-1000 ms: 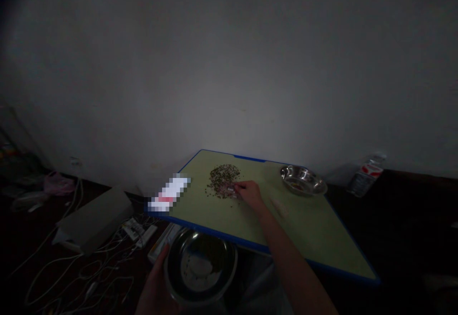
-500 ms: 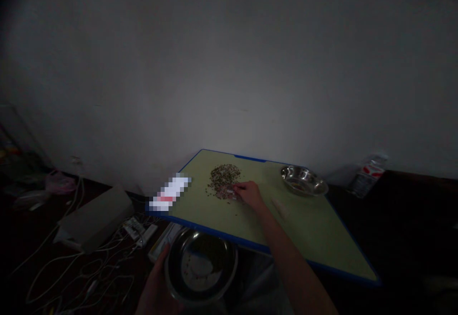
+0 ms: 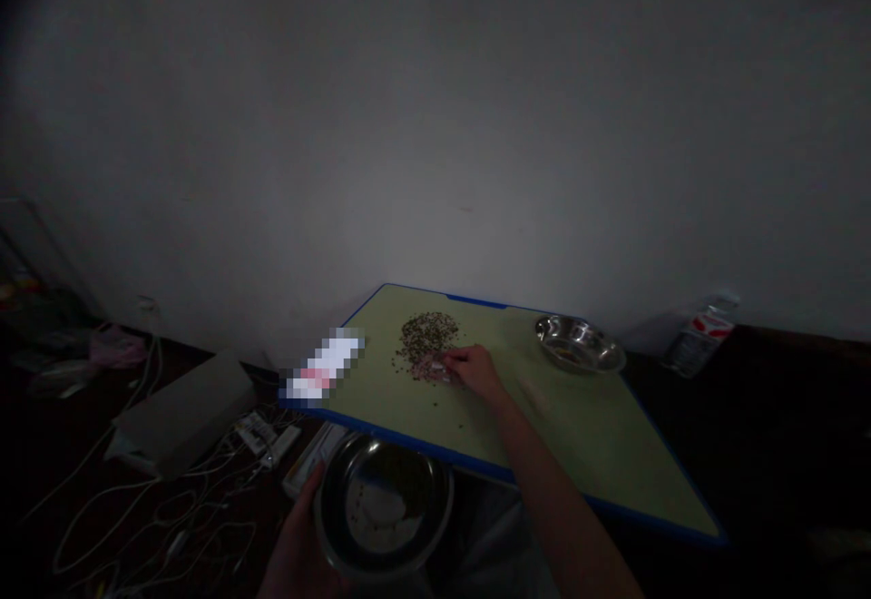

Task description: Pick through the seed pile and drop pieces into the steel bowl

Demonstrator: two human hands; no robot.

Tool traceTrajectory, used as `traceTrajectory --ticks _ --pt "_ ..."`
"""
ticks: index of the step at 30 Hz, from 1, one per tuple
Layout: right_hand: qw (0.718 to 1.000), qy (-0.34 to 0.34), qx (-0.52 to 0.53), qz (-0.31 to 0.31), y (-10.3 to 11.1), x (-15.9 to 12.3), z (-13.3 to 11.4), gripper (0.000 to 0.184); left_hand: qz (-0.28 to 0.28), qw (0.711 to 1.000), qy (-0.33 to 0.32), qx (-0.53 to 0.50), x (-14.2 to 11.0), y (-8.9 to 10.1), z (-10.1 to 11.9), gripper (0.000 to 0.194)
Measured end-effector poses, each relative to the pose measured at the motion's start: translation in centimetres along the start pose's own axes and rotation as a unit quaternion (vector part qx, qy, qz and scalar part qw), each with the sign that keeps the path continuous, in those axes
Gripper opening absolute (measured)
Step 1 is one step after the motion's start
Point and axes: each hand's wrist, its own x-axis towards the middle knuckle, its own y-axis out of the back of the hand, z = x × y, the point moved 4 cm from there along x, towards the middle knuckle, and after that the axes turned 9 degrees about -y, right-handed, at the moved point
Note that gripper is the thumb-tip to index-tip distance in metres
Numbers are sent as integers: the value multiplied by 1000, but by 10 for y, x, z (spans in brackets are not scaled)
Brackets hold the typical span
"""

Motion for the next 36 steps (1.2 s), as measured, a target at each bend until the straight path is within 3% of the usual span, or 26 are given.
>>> traceTrajectory --ticks 13,22,29,36 --pt "1000 0 -12 -6 2 -2 -3 26 -4 1000 -1 18 1 12 0 56" --pt "999 -30 38 -20 -2 -1 1 26 -10 1000 -5 6 2 3 0 53" --pt "996 -57 58 -35 -2 0 4 26 5 1000 4 26 0 7 0 52" --pt "996 -59 65 -26 2 -1 6 24 -7 999 -14 29 -1 -3 0 47"
